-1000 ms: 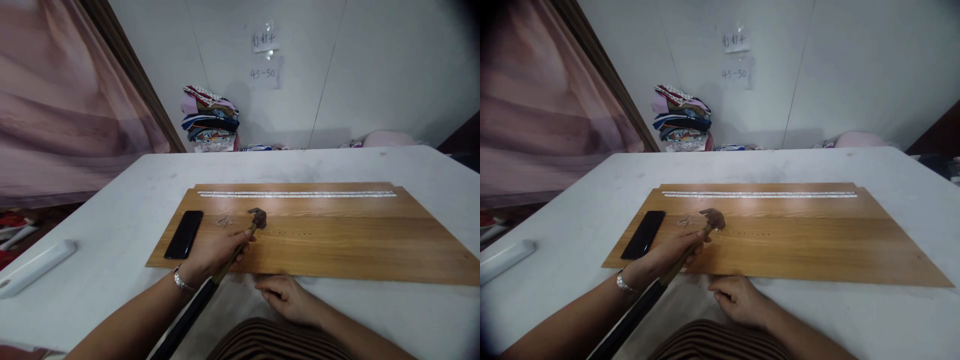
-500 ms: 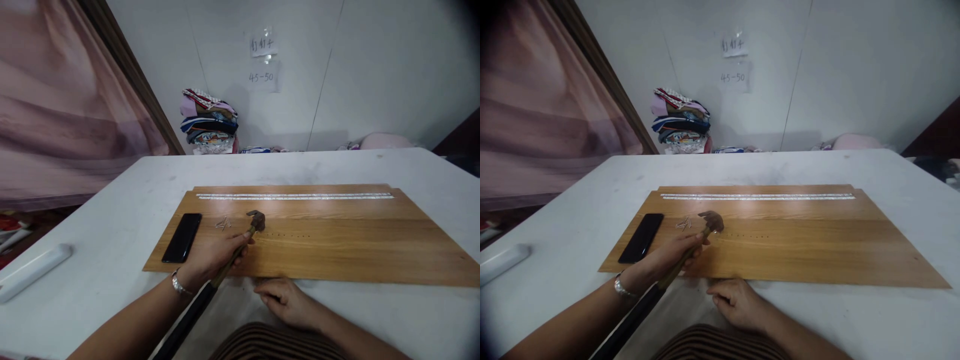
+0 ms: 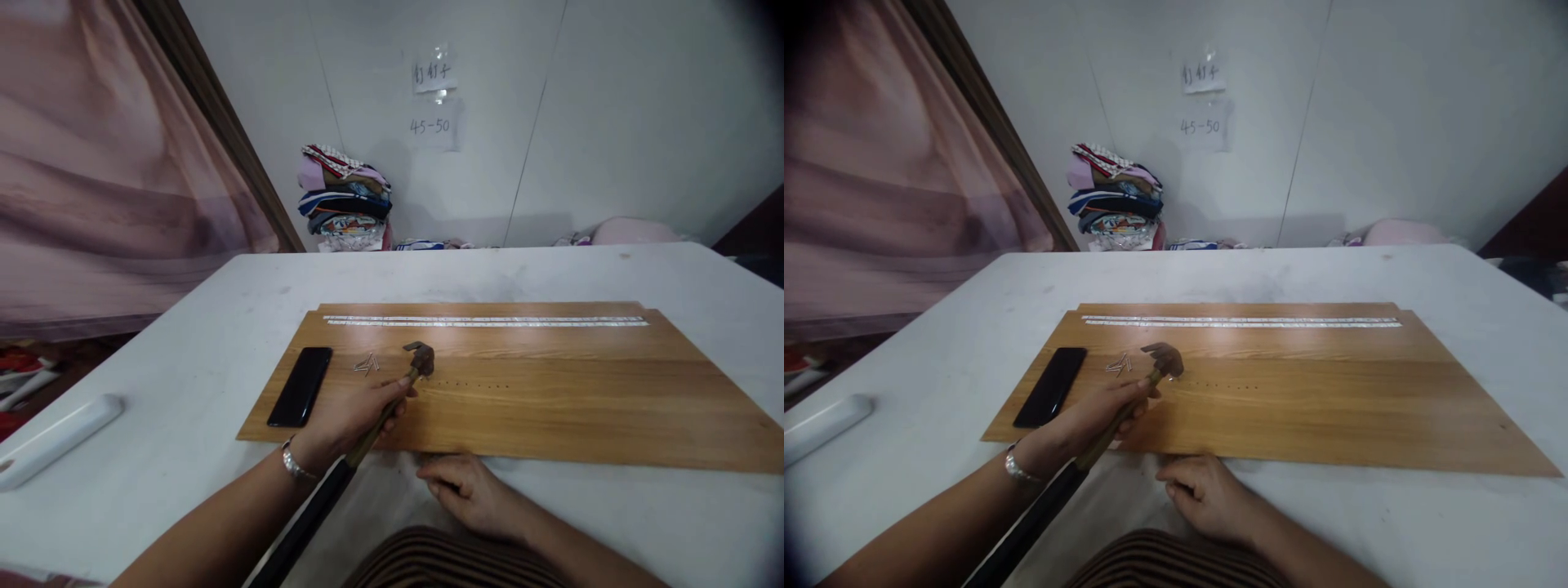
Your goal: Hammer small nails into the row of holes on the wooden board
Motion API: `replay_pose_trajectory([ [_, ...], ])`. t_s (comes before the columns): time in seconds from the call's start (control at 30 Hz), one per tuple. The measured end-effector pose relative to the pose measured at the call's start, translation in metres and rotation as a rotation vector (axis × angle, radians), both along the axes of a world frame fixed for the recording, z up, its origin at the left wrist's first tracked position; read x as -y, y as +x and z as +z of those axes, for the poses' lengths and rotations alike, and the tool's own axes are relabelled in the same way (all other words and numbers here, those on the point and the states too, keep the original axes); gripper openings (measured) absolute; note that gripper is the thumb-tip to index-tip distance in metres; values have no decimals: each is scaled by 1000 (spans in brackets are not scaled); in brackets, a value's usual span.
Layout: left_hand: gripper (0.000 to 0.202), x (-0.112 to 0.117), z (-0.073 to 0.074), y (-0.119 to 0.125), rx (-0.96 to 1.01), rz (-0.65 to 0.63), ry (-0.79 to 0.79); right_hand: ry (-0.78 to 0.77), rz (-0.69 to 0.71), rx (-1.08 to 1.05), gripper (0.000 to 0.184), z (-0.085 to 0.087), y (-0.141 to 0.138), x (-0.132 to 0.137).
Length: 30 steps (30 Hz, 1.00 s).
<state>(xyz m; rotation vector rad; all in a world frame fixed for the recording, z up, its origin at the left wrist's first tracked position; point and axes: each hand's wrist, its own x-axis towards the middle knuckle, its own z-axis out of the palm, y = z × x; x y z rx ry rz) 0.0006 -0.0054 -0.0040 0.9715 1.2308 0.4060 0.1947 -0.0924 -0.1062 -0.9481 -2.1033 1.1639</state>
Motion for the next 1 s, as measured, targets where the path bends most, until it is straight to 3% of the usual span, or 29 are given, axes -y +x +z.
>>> replay_pose_trajectory([
  [0.57,47,1,-4,0,-2,14,-7,-9,22,9,29,-4,0,0],
  [0.77,49,4,3,5,-58,15,-16,6,12,-14,30,-3,0,-1],
  [1.0,46,2,-1,4,-48,8,-29,-9,7,-13,29,2,0,-1],
])
